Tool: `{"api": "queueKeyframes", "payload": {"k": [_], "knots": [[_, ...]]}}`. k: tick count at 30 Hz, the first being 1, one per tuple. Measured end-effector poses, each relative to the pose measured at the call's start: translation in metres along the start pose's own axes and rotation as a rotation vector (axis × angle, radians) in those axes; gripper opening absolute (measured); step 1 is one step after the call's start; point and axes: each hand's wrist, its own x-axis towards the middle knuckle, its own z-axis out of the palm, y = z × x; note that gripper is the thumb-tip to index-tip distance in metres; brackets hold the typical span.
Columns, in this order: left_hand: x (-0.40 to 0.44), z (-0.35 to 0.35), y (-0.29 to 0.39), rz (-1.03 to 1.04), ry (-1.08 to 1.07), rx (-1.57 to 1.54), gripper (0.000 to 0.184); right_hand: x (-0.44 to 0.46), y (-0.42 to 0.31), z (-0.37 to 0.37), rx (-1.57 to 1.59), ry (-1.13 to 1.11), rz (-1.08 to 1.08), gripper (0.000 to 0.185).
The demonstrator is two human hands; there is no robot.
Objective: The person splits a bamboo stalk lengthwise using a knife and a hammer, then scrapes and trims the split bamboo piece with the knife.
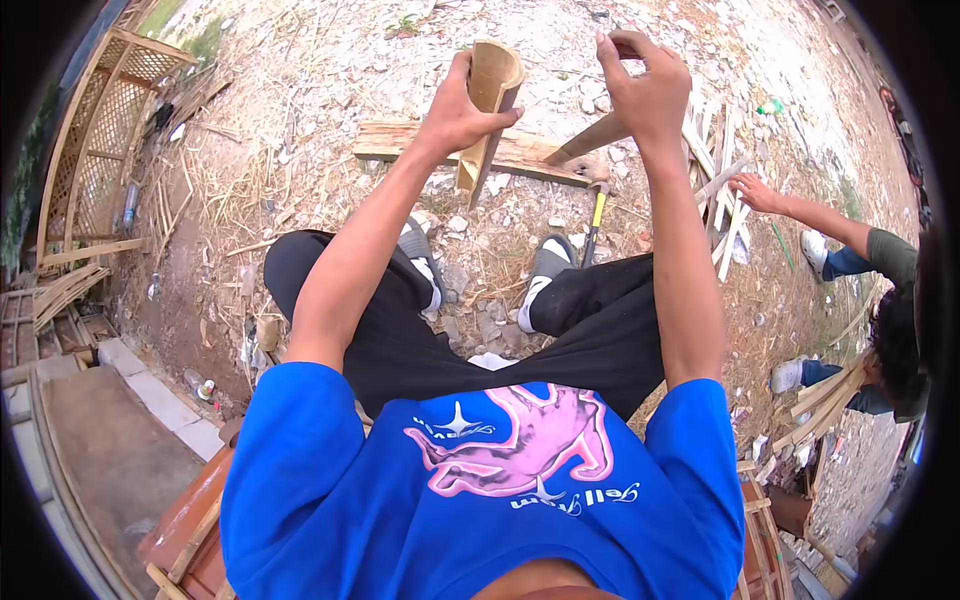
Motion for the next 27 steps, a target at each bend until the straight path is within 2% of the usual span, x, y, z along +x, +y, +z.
{"api": "queueKeyframes", "payload": {"k": [1,2,4,6,7,9,10,12,13,14,15,16,18,19,20,22,23,25,27], "knots": [[0.005,-0.015,0.009,0.003,0.025,0.013,0.097,-0.004,0.01,0.002,-0.085,0.091,-0.066,0.015],[0.012,-0.033,0.023,0.009,0.046,0.026,0.099,-0.004,0.003,-0.006,-0.247,0.068,-0.074,0.016],[0.019,-0.065,0.051,0.113,0.134,0.063,0.087,-0.005,-0.005,-0.015,-0.416,0.074,0.002,0.02],[0.027,-0.095,0.059,0.162,0.218,0.045,0.068,-0.011,0.01,-0.018,-0.38,0.002,0.117,0.023],[0.033,-0.107,0.05,0.255,0.331,-0.071,0.061,-0.014,0.016,-0.023,-0.369,-0.03,0.179,0.025],[0.044,-0.117,0.041,0.35,0.509,-0.132,0.073,-0.017,0.001,-0.03,-0.358,-0.179,0.348,0.028],[0.048,-0.117,0.038,0.348,0.576,-0.066,0.093,-0.019,-0.007,-0.032,-0.359,-0.251,0.438,0.029],[0.057,-0.112,0.012,0.27,0.641,-0.11,0.099,-0.022,-0.013,-0.034,-0.381,-0.256,0.403,0.031],[0.058,-0.11,-0.006,0.091,0.662,-0.031,0.108,-0.024,-0.013,-0.034,-0.396,-0.241,0.397,0.03],[0.062,-0.104,-0.027,0.006,0.671,-0.037,0.106,-0.027,-0.01,-0.032,-0.406,-0.231,0.39,0.029],[0.061,-0.097,-0.049,-0.177,0.702,-0.033,0.106,-0.03,-0.008,-0.03,-0.428,-0.21,0.347,0.028],[0.058,-0.09,-0.078,-0.247,0.728,-0.096,0.104,-0.033,-0.01,-0.03,-0.448,-0.214,0.34,0.028],[0.042,-0.078,-0.111,-0.383,0.673,0.063,0.098,-0.035,-0.014,-0.031,-0.489,-0.218,0.314,0.028],[0.032,-0.068,-0.118,-0.446,0.707,-0.004,0.097,-0.037,-0.015,-0.032,-0.481,-0.187,0.307,0.027],[0.026,-0.062,-0.134,-0.392,0.796,-0.027,0.096,-0.036,-0.015,-0.033,-0.447,-0.196,0.336,0.027],[0.018,-0.062,-0.143,-0.369,0.814,-0.054,0.096,-0.036,-0.016,-0.034,-0.367,-0.226,0.397,0.027],[0.013,-0.067,-0.134,-0.359,0.768,-0.046,0.095,-0.035,-0.011,-0.03,-0.446,-0.128,0.27,0.023],[0.025,-0.084,-0.127,-0.365,0.696,0.029,0.095,-0.023,-0.016,-0.034,-0.426,-0.232,0.371,0.026],[0.036,-0.112,-0.128,-0.278,0.606,0.073,0.094,-0.01,-0.024,-0.034,-0.384,-0.262,0.432,0.027]]}}
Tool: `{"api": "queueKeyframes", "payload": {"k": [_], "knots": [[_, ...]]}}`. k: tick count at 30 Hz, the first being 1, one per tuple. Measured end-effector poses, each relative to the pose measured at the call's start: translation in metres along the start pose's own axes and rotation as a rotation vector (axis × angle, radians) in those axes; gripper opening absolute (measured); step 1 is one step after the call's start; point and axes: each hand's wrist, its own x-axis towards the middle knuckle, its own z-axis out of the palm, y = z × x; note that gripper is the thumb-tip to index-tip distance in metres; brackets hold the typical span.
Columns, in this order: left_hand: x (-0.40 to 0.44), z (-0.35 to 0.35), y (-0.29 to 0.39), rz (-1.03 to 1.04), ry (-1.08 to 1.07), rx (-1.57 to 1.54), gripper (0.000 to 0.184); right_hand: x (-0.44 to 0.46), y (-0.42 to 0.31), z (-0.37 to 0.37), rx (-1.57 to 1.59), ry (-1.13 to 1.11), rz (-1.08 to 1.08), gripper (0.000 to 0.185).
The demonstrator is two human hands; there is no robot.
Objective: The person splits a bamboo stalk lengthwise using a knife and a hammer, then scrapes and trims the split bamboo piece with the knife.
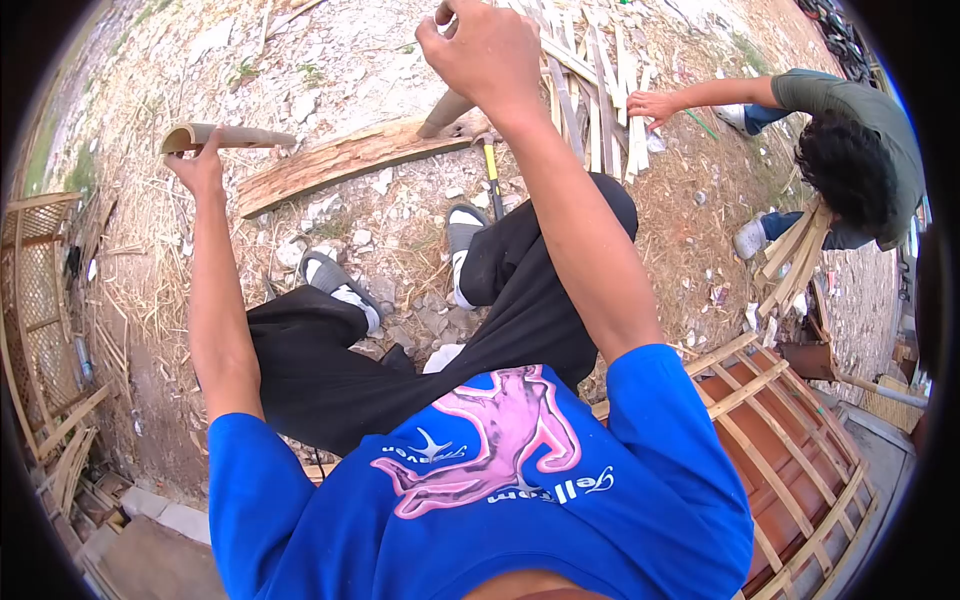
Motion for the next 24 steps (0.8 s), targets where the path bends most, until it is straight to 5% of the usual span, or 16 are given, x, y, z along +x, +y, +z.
{"api": "queueKeyframes", "payload": {"k": [3,8,15,20,24], "knots": [[0.022,-0.031,0.005,0.077,-0.215,-0.003,0.092,0.007,0.0,0.007,0.054,-0.004,0.017,0.028],[0.007,-0.054,0.013,0.362,-0.567,0.487,0.085,0.009,-0.003,0.007,0.011,0.01,-0.013,0.027],[-0.021,-0.047,0.008,0.753,-0.647,0.857,0.079,0.005,0.008,0.003,0.1,0.086,0.011,0.023],[-0.04,-0.028,0.011,0.841,-0.966,1.188,0.072,0.009,0.042,0.0,0.107,0.144,0.078,0.024],[-0.051,-0.025,-0.087,0.998,-0.991,1.525,0.069,0.006,0.052,-0.006,0.075,0.05,0.154,0.024]]}}
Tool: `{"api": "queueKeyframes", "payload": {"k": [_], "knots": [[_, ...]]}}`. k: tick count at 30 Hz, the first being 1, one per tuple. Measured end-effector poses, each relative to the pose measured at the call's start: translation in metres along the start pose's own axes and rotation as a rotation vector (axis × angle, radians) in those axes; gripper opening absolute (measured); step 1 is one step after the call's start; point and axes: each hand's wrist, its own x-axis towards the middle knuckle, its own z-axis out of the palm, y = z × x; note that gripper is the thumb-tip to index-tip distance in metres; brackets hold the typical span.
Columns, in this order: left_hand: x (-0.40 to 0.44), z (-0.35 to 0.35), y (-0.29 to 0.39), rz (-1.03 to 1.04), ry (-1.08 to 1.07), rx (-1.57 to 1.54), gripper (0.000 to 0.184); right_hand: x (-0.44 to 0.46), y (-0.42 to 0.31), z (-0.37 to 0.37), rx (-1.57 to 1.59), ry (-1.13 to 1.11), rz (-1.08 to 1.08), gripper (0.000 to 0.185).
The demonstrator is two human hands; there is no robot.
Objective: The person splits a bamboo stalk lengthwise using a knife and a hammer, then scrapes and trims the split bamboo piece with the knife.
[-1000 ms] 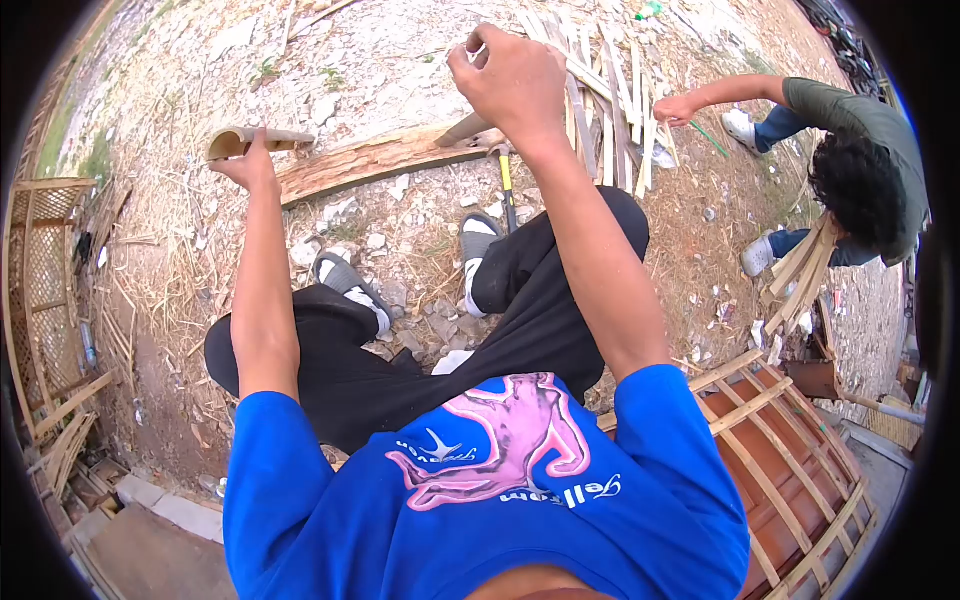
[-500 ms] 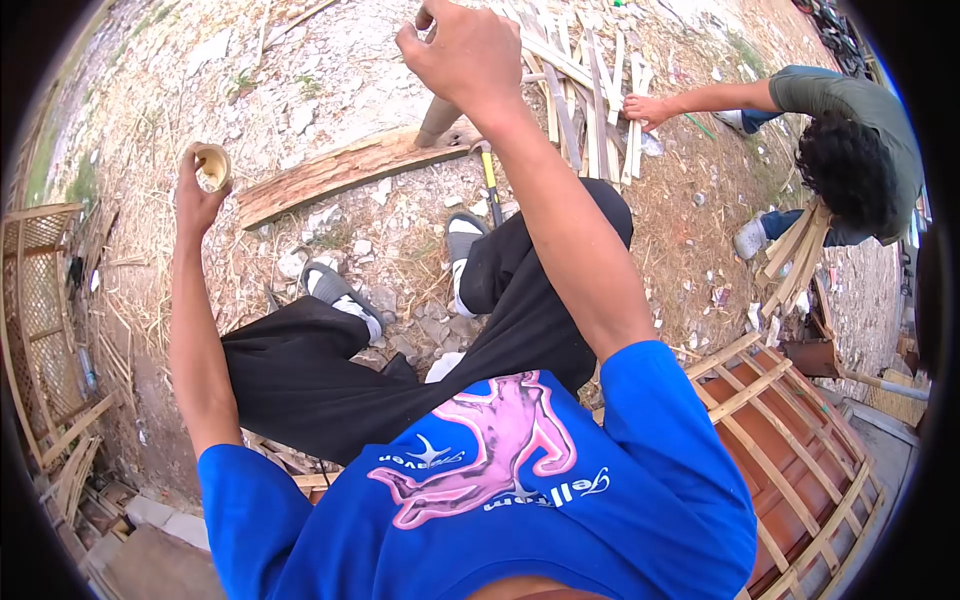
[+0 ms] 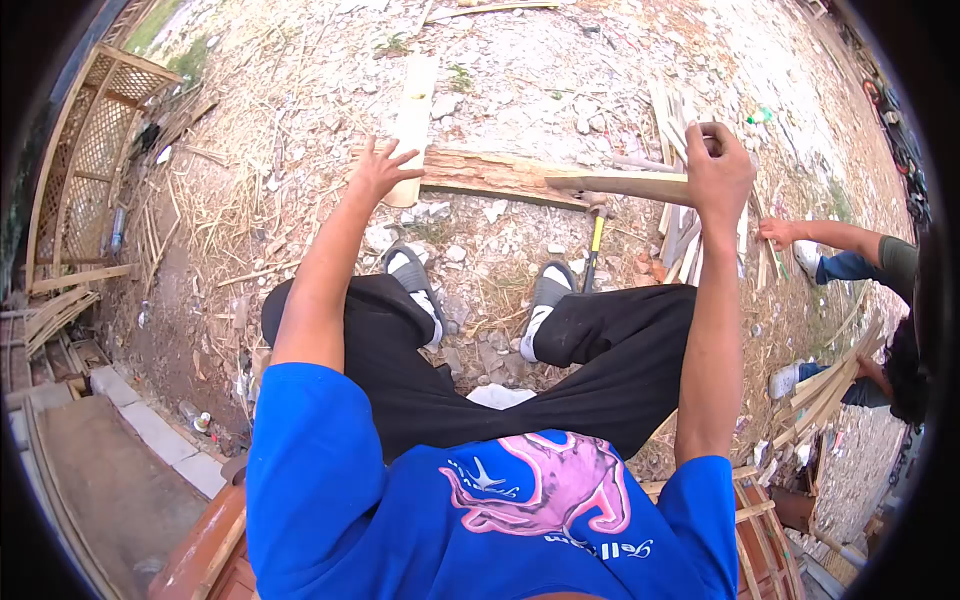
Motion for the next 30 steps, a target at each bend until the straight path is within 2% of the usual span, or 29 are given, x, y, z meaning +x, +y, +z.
{"api": "queueKeyframes", "payload": {"k": [2,4,8,11,14,16,17,19,21,23,24,26,30], "knots": [[-0.013,0.005,0.008,-0.057,-0.187,-0.095,0.065,-0.005,0.008,-0.002,-0.015,0.011,0.042,0.024],[-0.009,-0.014,0.007,-0.199,-0.55,-0.351,0.062,-0.007,0.01,-0.002,-0.008,0.067,0.07,0.025],[-0.012,-0.065,0.006,-0.14,-0.342,-0.685,0.059,0.004,0.004,0.0,-0.014,0.028,0.075,0.026],[-0.019,-0.155,0.028,-0.108,-0.218,-0.822,0.056,0.004,-0.014,0.01,0.018,-0.033,0.031,0.025],[-0.035,-0.198,0.063,0.059,0.205,-1.197,0.056,-0.014,-0.048,0.019,0.005,-0.109,-0.127,0.026],[-0.052,-0.223,0.088,0.096,0.373,-1.26,0.059,-0.028,-0.065,0.027,-0.023,-0.17,-0.368,0.024],[-0.055,-0.225,0.098,0.091,0.44,-1.299,0.063,-0.035,-0.072,0.032,0.088,-0.194,-0.467,0.021],[-0.053,-0.228,0.118,-0.028,0.556,-1.423,0.072,-0.042,-0.081,0.04,0.168,-0.213,-0.7,0.018],[-0.035,-0.215,0.127,-0.11,0.568,-1.556,0.089,-0.044,-0.083,0.043,0.228,-0.165,-0.873,0.015],[-0.021,-0.218,0.132,-0.191,0.64,-1.716,0.099,-0.043,-0.084,0.045,0.34,-0.183,-0.83,0.016],[-0.018,-0.223,0.13,-0.22,0.544,-1.682,0.102,-0.045,-0.085,0.042,0.355,-0.236,-0.733,0.017],[-0.007,-0.232,0.132,-0.105,0.664,-1.641,0.101,-0.053,-0.089,0.035,0.399,-0.294,-0.624,0.017],[0.015,-0.226,0.144,-0.016,0.767,-1.761,0.09,-0.087,-0.108,0.042,0.552,-0.298,-0.66,0.017]]}}
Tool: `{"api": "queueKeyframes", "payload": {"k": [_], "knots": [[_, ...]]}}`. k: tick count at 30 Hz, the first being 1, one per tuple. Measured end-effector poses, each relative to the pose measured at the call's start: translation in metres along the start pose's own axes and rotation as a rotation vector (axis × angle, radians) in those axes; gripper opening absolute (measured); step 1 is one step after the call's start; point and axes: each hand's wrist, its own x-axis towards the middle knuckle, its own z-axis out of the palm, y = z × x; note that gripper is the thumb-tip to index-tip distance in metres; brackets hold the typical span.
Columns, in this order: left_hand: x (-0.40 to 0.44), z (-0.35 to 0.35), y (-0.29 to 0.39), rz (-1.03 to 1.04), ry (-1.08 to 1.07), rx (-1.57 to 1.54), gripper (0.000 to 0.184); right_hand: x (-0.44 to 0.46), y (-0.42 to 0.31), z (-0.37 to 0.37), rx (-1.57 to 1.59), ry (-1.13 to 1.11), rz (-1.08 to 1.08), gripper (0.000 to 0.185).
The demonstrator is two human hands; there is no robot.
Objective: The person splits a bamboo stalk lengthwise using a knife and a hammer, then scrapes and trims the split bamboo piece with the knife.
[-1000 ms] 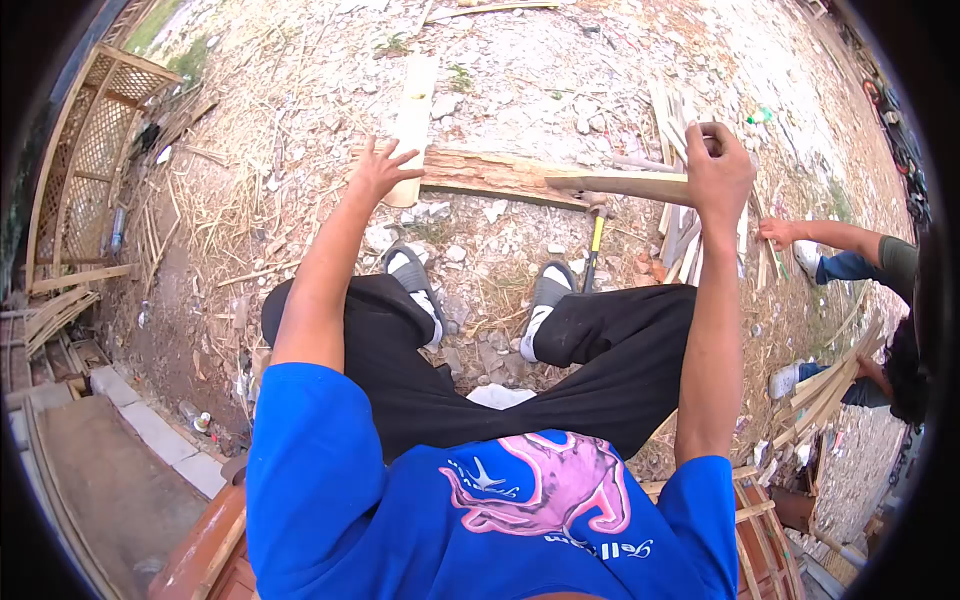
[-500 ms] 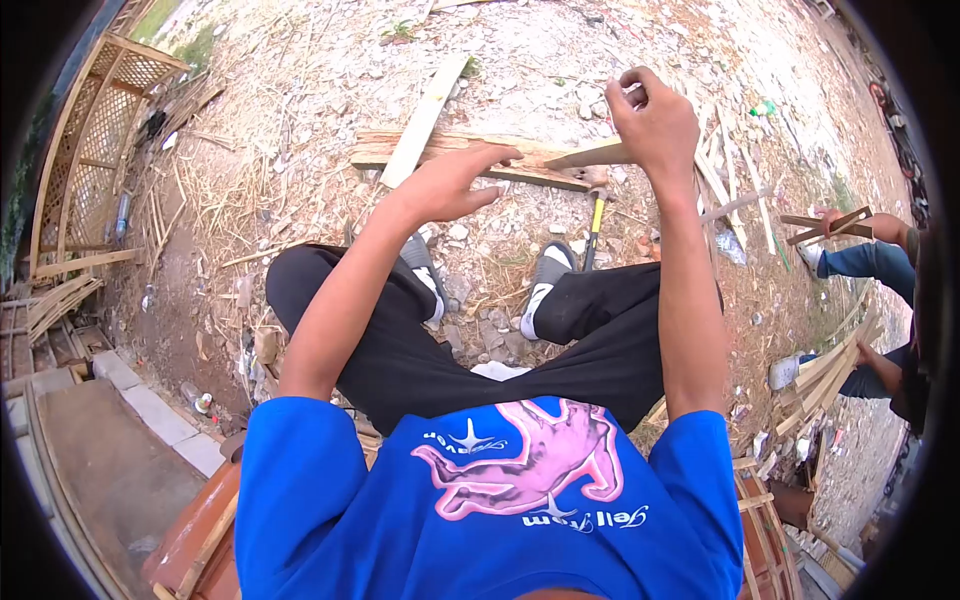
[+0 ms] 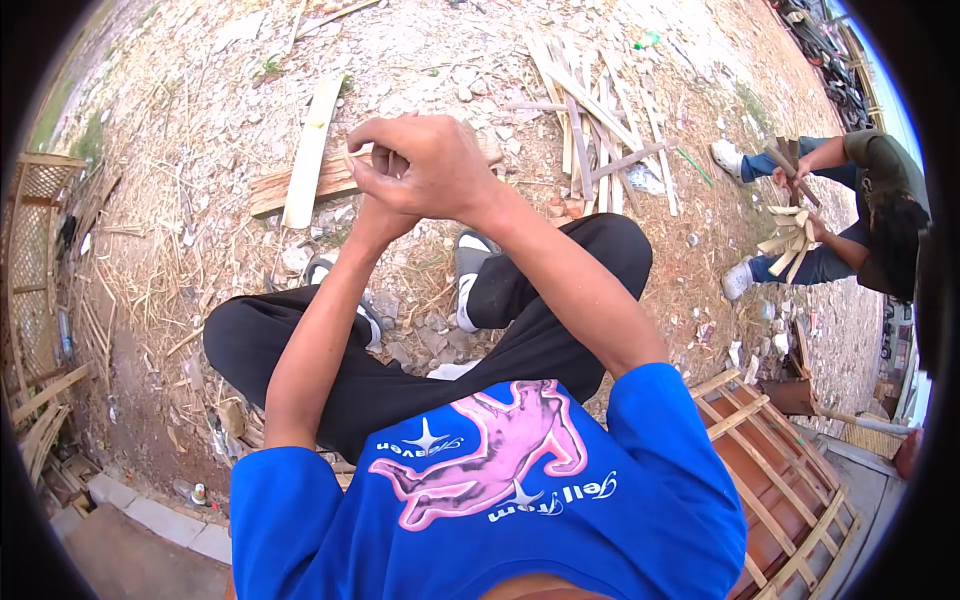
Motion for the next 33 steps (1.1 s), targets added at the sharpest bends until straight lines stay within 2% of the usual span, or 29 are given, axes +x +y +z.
{"api": "queueKeyframes", "payload": {"k": [3,6,9,10,13,14,18,27,30,31,33], "knots": [[-0.001,-0.001,0.0,0.013,0.001,-0.011,0.085,-0.01,-0.013,0.034,0.174,0.03,-0.13,0.018],[-0.007,-0.007,0.001,0.025,0.004,-0.013,0.079,-0.008,-0.03,0.03,0.322,0.025,-0.229,0.023],[-0.018,-0.016,0.004,0.025,0.028,0.005,0.074,-0.005,-0.024,0.003,0.087,0.205,-0.369,0.029],[-0.021,-0.02,0.004,0.023,0.04,0.004,0.072,-0.014,-0.006,0.0,0.059,0.168,-0.31,0.041],[-0.027,-0.02,0.001,-0.093,0.101,-0.198,0.067,-0.037,0.011,-0.017,-0.129,0.06,-0.11,0.058],[-0.027,-0.023,0.0,-0.064,0.093,-0.179,0.067,-0.055,0.021,-0.01,-0.104,-0.079,-0.011,0.086],[-0.025,-0.034,0.002,0.002,0.079,-0.086,0.068,-0.078,0.027,0.03,0.028,-0.093,0.062,0.113],[-0.023,-0.023,0.0,-0.004,0.04,-0.028,0.072,-0.079,0.035,0.023,0.061,-0.032,0.06,0.112],[-0.027,-0.02,0.009,-0.066,0.038,-0.023,0.073,-0.08,0.033,0.017,0.088,-0.083,0.126,0.103],[-0.025,-0.022,0.013,-0.104,0.039,-0.034,0.074,-0.084,0.036,0.016,0.181,-0.048,0.289,0.1],[-0.024,-0.019,0.006,0.0,0.09,0.006,0.076,-0.089,0.059,0.022,0.365,0.042,0.545,0.095]]}}
